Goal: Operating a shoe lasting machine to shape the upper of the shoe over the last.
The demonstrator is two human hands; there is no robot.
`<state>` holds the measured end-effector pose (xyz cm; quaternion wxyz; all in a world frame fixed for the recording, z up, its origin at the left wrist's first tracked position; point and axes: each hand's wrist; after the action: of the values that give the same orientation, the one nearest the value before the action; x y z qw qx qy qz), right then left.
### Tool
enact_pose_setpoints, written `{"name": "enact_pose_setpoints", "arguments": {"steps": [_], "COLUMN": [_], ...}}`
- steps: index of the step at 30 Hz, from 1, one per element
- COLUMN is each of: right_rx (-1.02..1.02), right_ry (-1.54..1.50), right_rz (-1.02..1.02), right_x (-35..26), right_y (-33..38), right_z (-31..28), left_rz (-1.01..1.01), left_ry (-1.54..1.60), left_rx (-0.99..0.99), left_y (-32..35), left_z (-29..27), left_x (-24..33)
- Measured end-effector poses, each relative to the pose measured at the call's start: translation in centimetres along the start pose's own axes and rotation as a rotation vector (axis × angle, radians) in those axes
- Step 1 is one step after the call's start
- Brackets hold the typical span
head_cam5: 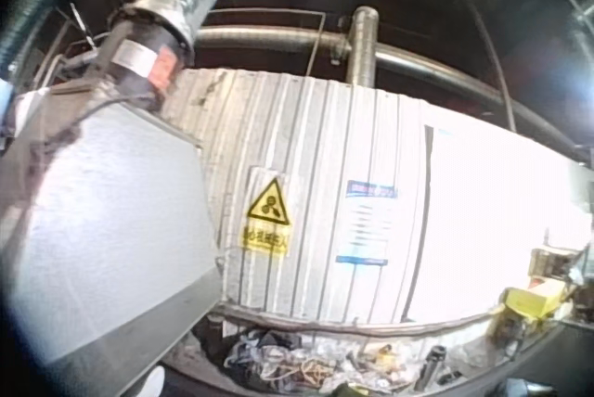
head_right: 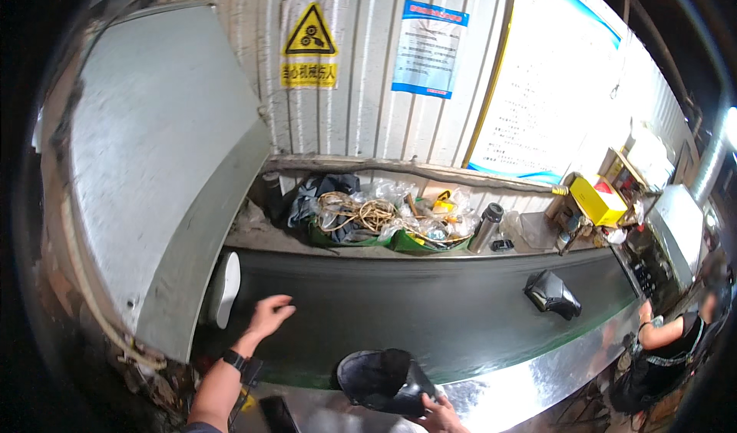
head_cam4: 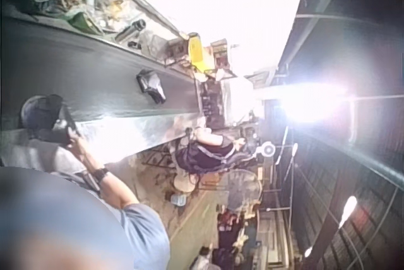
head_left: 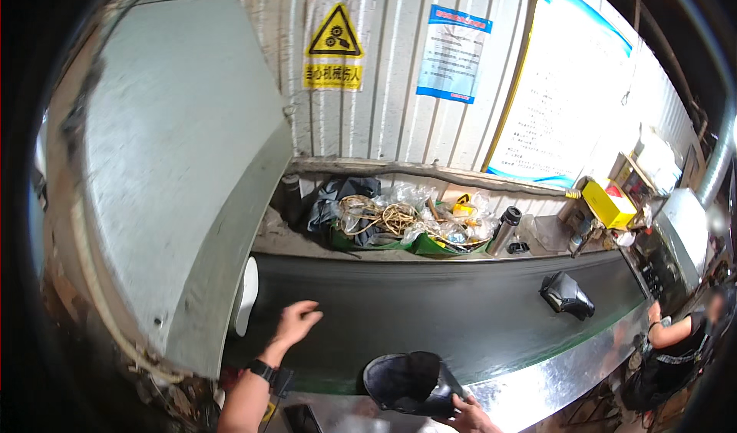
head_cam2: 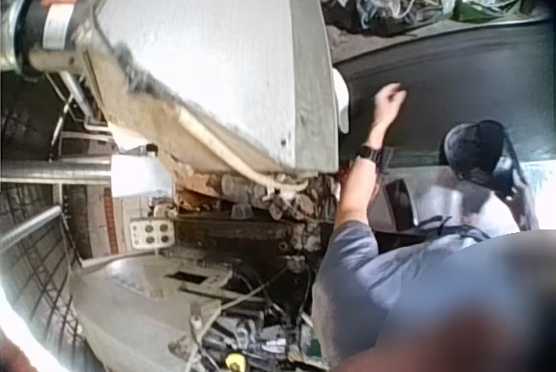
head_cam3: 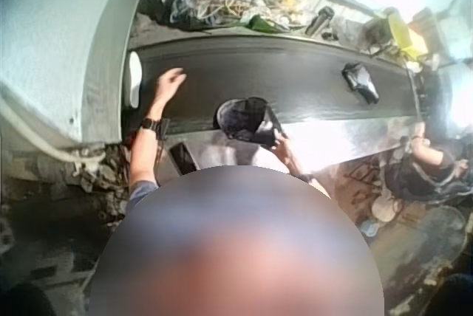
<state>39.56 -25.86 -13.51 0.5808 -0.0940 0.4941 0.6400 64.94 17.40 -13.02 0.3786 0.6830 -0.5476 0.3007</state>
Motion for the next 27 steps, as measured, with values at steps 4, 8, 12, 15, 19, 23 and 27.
{"name": "enact_pose_setpoints", "arguments": {"steps": [4, 8, 12, 15, 19, 23, 27], "right_rx": [0.000, -0.097, -0.157, -0.248, 0.055, -0.125, -0.217], "right_ry": [-0.033, -0.175, -0.300, -0.376, -0.227, -0.185, -0.007], "right_rz": [-0.013, 0.070, 0.047, 0.003, 0.007, -0.022, -0.018], "right_x": [0.0, -1.0, -1.9, -2.2, -2.6, -3.5, -3.7], "right_y": [0.5, 1.7, 2.9, 4.3, 6.1, 5.8, 4.8], "right_z": [-0.8, -2.1, -3.6, -5.2, -7.6, -9.1, -10.4], "left_rz": [-0.468, -0.444, -0.639, -0.638, -0.445, 0.349, 0.551], "left_ry": [-0.339, -0.416, -0.349, -0.318, -0.659, -0.846, -0.791], "left_rx": [0.485, 0.520, 0.529, 0.406, 0.501, 0.422, 0.184], "left_y": [-3.5, -2.1, -0.5, 2.4, 9.3, 18.1, 26.2], "left_z": [-7.8, -9.2, -8.0, -8.0, -5.3, -1.3, 7.6], "left_x": [-11.8, -18.1, -17.3, -14.3, -6.7, 1.9, 5.9]}}
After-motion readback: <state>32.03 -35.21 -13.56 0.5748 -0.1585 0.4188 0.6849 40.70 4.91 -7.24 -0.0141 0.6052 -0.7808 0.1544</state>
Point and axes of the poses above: each hand's wrist, its own y-axis away from the middle knuckle, its own z-axis out of the palm, x = y × z, and after that the axes turned 15 degrees about -z, right-handed
